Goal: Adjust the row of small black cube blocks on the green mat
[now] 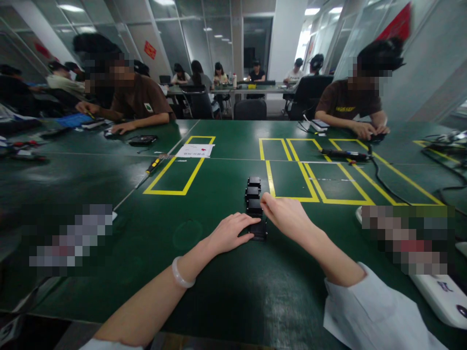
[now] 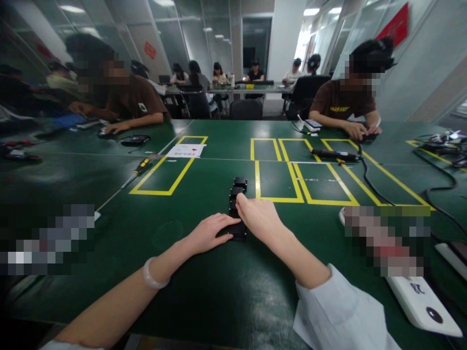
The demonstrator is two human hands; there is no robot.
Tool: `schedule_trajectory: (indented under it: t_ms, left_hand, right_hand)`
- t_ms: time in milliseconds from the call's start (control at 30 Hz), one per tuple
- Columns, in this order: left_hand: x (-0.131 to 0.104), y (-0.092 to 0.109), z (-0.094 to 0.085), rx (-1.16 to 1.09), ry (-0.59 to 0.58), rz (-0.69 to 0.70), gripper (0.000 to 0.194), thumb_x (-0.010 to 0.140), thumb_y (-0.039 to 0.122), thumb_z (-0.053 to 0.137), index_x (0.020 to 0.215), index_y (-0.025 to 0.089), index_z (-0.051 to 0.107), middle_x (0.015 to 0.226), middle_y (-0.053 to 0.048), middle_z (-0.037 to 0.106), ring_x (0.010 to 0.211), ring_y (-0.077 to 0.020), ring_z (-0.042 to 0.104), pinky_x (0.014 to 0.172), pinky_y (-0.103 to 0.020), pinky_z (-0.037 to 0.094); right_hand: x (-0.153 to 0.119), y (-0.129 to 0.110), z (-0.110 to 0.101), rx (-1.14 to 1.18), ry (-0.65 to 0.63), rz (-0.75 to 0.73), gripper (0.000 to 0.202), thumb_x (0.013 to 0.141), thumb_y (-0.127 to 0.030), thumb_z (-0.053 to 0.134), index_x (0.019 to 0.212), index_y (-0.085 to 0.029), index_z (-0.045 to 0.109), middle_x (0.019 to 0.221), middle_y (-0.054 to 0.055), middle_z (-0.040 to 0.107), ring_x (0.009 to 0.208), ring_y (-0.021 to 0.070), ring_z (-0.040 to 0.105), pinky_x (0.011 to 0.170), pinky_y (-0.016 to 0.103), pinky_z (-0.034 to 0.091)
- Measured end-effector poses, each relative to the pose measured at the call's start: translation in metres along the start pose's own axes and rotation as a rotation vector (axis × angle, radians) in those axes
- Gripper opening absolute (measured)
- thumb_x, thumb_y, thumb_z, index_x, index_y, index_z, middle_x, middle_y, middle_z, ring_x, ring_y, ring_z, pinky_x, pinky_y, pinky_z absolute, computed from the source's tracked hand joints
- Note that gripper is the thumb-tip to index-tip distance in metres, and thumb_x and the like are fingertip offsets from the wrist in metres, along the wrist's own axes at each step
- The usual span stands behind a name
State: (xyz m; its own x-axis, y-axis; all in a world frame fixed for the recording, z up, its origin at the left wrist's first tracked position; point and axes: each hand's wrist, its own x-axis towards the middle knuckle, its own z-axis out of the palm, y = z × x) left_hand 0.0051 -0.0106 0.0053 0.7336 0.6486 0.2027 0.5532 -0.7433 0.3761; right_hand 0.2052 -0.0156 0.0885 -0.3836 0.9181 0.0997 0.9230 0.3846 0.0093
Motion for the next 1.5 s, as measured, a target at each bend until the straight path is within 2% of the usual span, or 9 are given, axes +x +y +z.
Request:
schedule_trajectory:
  t_ms: [200, 400, 700, 933, 1233, 1400, 1500]
  left_hand:
    - [0.000, 0.000, 0.001, -0.012, -0.004, -0.002, 0.042, 0.092, 0.030, 0.054, 0.133, 0.027, 0.045, 0.120, -0.004, 0.059, 0.106, -0.0197, 0.055, 0.092, -0.033, 0.043]
    - [0.000, -0.001, 0.001, -0.006, -0.003, 0.002, 0.043, 0.093, 0.032, 0.054, 0.134, 0.027, 0.043, 0.120, -0.004, 0.058, 0.105, -0.0205, 0.055, 0.091, -0.034, 0.043]
    - [0.000, -0.001, 0.001, -0.003, -0.004, -0.002, 0.042, 0.093, 0.032, 0.053, 0.134, 0.027, 0.043, 0.119, -0.005, 0.059, 0.105, -0.0207, 0.055, 0.091, -0.034, 0.043]
    - [0.001, 0.001, 0.000, 0.005, -0.012, -0.009, 0.043, 0.093, 0.031, 0.054, 0.134, 0.026, 0.043, 0.120, -0.004, 0.058, 0.104, -0.0207, 0.055, 0.089, -0.034, 0.043]
    - [0.002, 0.001, -0.002, 0.010, -0.019, -0.005, 0.042, 0.093, 0.031, 0.054, 0.134, 0.026, 0.044, 0.120, -0.004, 0.058, 0.105, -0.0208, 0.055, 0.091, -0.034, 0.043]
    - [0.002, 0.000, 0.000, 0.002, -0.008, 0.002, 0.042, 0.093, 0.033, 0.053, 0.133, 0.026, 0.045, 0.119, -0.005, 0.059, 0.104, -0.0208, 0.055, 0.091, -0.034, 0.043]
    - [0.001, -0.001, 0.001, -0.003, -0.004, 0.003, 0.041, 0.093, 0.033, 0.053, 0.133, 0.026, 0.045, 0.119, -0.005, 0.059, 0.105, -0.0209, 0.055, 0.091, -0.034, 0.043]
  right_hand:
    - [-0.003, 0.003, 0.002, 0.073, 0.026, -0.023, 0.018, 0.095, -0.027, 0.034, 0.102, -0.021, 0.049, 0.082, 0.002, 0.069, 0.068, 0.0159, 0.064, 0.050, 0.026, 0.021]
    - [-0.002, 0.009, 0.002, 0.041, -0.017, 0.036, 0.025, 0.097, -0.038, 0.033, 0.098, -0.020, 0.050, 0.077, 0.004, 0.068, 0.065, 0.0173, 0.063, 0.051, 0.026, 0.022]
    - [-0.007, 0.014, 0.000, 0.118, 0.020, -0.013, 0.016, 0.093, -0.027, 0.036, 0.100, -0.019, 0.049, 0.076, 0.003, 0.066, 0.062, 0.0147, 0.059, 0.051, 0.024, 0.023]
    - [-0.009, 0.018, 0.003, 0.091, 0.011, -0.019, 0.026, 0.096, -0.040, 0.034, 0.094, -0.020, 0.051, 0.073, 0.003, 0.065, 0.063, 0.0158, 0.060, 0.053, 0.025, 0.023]
    - [-0.009, 0.019, 0.002, 0.122, 0.012, -0.099, 0.016, 0.095, -0.028, 0.033, 0.099, -0.019, 0.046, 0.076, 0.003, 0.065, 0.060, 0.0128, 0.057, 0.052, 0.024, 0.023]
    - [-0.009, 0.013, 0.001, 0.062, 0.019, -0.068, 0.025, 0.096, -0.037, 0.033, 0.095, -0.019, 0.050, 0.075, 0.004, 0.067, 0.063, 0.0145, 0.060, 0.051, 0.024, 0.022]
    - [-0.009, 0.010, 0.002, 0.041, 0.015, -0.076, 0.026, 0.097, -0.036, 0.033, 0.096, -0.018, 0.052, 0.074, 0.005, 0.068, 0.064, 0.0151, 0.061, 0.051, 0.025, 0.022]
